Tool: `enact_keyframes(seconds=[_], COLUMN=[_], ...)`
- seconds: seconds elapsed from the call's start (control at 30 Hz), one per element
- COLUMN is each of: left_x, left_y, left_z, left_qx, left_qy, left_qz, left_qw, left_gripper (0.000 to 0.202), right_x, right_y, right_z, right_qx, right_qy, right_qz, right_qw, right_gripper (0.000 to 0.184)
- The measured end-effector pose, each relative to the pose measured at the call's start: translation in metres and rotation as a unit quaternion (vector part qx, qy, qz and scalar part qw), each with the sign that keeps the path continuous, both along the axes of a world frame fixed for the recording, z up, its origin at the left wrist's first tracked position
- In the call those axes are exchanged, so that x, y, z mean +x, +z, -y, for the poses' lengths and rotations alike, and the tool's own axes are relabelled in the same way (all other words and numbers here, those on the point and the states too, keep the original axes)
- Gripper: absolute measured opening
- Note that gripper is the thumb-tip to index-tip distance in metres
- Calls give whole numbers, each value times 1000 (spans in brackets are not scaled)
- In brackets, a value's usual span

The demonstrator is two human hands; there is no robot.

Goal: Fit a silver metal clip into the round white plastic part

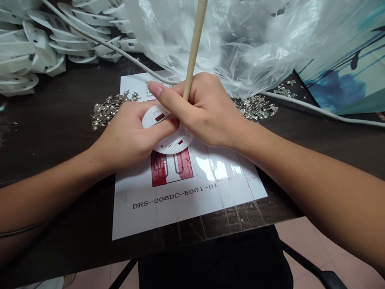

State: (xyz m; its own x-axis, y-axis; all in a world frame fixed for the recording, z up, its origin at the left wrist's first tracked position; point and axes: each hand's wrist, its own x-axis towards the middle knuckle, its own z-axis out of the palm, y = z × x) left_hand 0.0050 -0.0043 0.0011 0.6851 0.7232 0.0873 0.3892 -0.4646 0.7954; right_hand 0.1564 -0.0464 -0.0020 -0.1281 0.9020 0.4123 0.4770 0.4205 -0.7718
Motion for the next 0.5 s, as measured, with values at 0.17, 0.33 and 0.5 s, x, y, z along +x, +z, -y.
enact_keyframes(seconds=[0.17, 0.33, 0.5], left_x=[-1, -2, -2], left_y=[0, -3, -5], left_z=[1, 1, 1], left_qx=[-5, 0, 7], left_qy=[4, 12, 6], left_qz=[0, -8, 0], left_qw=[1000, 1000, 1000], left_gripper=[25, 26, 22], right_x=[0, -2, -3], right_y=[1, 5, 12], right_z=[0, 3, 8], right_qx=[0, -13, -5], right_qy=[-14, -25, -33], right_qz=[12, 70, 132], right_qw=[1000, 997, 991], right_gripper=[55, 56, 58])
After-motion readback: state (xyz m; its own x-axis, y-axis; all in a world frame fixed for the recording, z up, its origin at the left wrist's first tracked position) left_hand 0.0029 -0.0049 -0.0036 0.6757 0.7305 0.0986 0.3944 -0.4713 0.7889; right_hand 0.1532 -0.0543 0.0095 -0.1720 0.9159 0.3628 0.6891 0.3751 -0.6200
